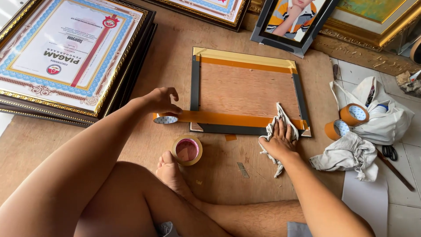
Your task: Applying double-sided tape to a frame backing and pressing it down with a cloth
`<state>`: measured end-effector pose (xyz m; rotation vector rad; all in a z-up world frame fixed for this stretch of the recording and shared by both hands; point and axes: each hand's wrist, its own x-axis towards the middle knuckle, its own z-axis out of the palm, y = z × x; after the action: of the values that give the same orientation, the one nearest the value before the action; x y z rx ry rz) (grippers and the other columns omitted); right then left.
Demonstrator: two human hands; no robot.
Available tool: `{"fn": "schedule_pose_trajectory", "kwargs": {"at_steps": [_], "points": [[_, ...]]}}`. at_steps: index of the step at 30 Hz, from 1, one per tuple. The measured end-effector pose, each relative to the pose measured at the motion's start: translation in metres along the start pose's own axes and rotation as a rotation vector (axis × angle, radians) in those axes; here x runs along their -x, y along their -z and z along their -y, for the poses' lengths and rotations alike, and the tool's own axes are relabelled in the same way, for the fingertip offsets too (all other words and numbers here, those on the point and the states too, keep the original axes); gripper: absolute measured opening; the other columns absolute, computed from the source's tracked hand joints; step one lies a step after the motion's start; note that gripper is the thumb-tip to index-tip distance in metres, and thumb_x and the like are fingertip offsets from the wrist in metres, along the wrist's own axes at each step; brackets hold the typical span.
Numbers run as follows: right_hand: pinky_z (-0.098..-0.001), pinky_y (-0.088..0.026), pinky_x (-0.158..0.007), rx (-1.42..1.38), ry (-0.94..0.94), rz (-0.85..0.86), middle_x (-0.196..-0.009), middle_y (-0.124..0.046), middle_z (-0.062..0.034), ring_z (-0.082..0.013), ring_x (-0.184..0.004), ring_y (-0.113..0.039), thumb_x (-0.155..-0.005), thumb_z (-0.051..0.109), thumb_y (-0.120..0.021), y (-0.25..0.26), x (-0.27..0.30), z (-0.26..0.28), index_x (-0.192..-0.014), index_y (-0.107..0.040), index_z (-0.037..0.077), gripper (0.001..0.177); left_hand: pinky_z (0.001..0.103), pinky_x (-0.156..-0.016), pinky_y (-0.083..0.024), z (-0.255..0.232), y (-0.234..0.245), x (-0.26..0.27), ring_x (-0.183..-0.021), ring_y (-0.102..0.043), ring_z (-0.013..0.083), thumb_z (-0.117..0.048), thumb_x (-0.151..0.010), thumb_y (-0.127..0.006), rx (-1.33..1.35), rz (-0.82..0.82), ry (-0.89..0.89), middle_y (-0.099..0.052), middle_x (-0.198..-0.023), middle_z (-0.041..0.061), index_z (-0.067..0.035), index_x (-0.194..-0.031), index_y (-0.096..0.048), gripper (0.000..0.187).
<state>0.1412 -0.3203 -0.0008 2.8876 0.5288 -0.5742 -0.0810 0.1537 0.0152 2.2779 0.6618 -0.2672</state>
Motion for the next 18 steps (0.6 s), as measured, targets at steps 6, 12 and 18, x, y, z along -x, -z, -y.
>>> {"fn": "schedule_pose_trajectory", "kwargs": {"at_steps": [6, 12, 18], "points": [[-0.0775, -0.021, -0.13, 0.001, 0.014, 0.008, -0.191, 0.017, 0.005, -0.0333, -0.175, 0.014, -0.095, 0.067, -0.039, -0.001, -0.001, -0.001, -0.182, 0.006, 0.024, 0.107, 0.045, -0.094, -0.067, -0.014, 0.0, -0.002, -0.111, -0.081, 0.0344, -0.058, -0.074, -0.103, -0.107, 0.005, 0.001, -0.081, -0.124, 0.015, -0.024, -0.131, -0.073, 0.073], [-0.0774, -0.021, -0.13, -0.001, 0.015, 0.009, -0.191, 0.017, 0.0044, -0.0328, -0.175, 0.015, -0.094, 0.066, -0.038, -0.001, 0.002, 0.0, -0.182, 0.007, 0.024, 0.108, 0.046, -0.1, -0.067, -0.022, -0.004, 0.0, -0.122, -0.079, 0.0343, -0.063, -0.071, -0.103, -0.162, 0.043, 0.034, -0.077, -0.137, 0.016, -0.024, -0.138, -0.07, 0.083], [-0.0761, -0.021, -0.13, -0.002, 0.021, -0.002, -0.191, 0.015, 0.0045, -0.0332, -0.175, 0.012, -0.094, 0.065, -0.039, 0.0, 0.003, 0.001, -0.183, 0.006, 0.024, 0.108, 0.052, -0.107, -0.064, -0.055, 0.002, 0.021, -0.13, -0.076, 0.0395, -0.036, -0.093, -0.087, -0.197, 0.109, 0.007, -0.074, -0.146, 0.021, -0.031, -0.161, -0.064, 0.072]]}}
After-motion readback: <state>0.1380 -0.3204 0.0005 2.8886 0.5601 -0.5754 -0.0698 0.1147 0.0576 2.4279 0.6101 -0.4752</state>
